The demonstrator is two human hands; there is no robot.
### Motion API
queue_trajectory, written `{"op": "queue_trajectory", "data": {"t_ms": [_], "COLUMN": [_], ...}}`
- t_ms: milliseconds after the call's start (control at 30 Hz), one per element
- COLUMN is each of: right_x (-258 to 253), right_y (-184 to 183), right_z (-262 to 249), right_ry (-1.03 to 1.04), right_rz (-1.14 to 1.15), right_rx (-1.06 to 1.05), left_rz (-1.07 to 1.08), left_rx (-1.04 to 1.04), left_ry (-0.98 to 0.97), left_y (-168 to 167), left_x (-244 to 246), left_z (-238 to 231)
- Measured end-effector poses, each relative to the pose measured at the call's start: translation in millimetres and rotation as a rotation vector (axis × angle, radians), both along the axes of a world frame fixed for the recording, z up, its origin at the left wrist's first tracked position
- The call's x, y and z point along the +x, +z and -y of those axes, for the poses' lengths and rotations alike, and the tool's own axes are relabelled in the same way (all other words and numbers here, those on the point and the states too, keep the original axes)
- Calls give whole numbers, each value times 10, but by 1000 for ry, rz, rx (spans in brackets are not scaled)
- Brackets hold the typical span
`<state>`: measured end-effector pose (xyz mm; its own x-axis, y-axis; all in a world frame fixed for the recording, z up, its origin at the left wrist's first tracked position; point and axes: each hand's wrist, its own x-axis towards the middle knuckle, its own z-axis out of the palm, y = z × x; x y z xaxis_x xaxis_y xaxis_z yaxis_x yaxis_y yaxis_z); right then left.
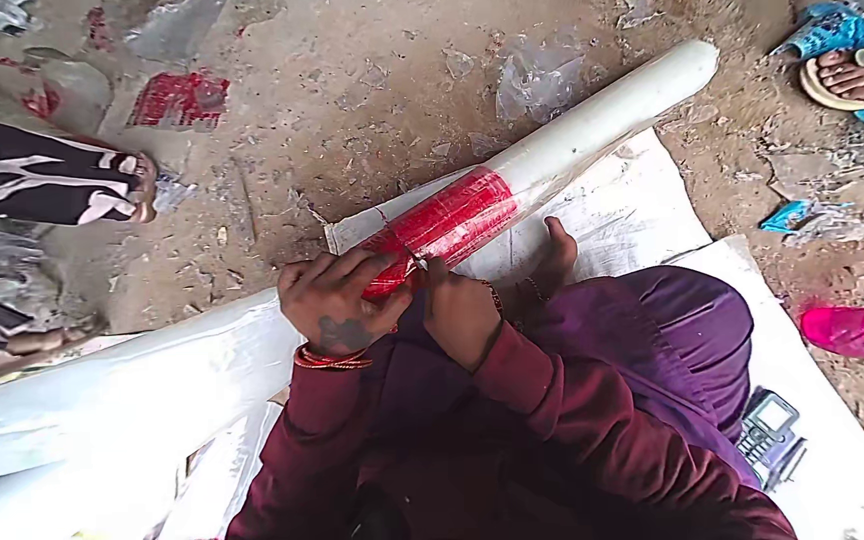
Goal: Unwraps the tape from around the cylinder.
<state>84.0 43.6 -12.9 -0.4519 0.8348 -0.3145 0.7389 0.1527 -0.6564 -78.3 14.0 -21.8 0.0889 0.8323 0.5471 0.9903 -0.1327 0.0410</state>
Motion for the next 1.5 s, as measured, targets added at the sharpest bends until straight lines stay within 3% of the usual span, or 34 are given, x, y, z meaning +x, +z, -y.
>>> {"op": "queue_trajectory", "data": {"t_ms": [200,467,633,767,1167,1267,1300,1367,1500], "right_x": [102,188,131,66,272,276,259,182,-123], "right_y": [-44,-489,-243,-319,-435,-610,-558,-406,-405], "right_z": [128,415,184,228,496,451,286,-145,-710], "right_ry": [33,-185,-67,-81,-21,-278,-318,-297,-171], "right_rz": [41,-245,-144,-166,-38,-226,-263,-270,-202], "right_rx": [-142,342,62,129,-101,692,847,940,810], "left_rz": [103,144,150,161,223,205,203,155,90], "left_rx": [-20,-30,-25,-15,-15,-22,-43,-129,-372], "left_ry": [-71,-130,-153,-157,-185,-120,-99,-90,-130], "left_y": [-10,64,45,54,35,68,78,158,379], "left_x": [-50,-83,-98,-97,-109,-59,-30,0,0], "left_z": [20,-3,-7,0,-16,-45,-19,-1,195]}}
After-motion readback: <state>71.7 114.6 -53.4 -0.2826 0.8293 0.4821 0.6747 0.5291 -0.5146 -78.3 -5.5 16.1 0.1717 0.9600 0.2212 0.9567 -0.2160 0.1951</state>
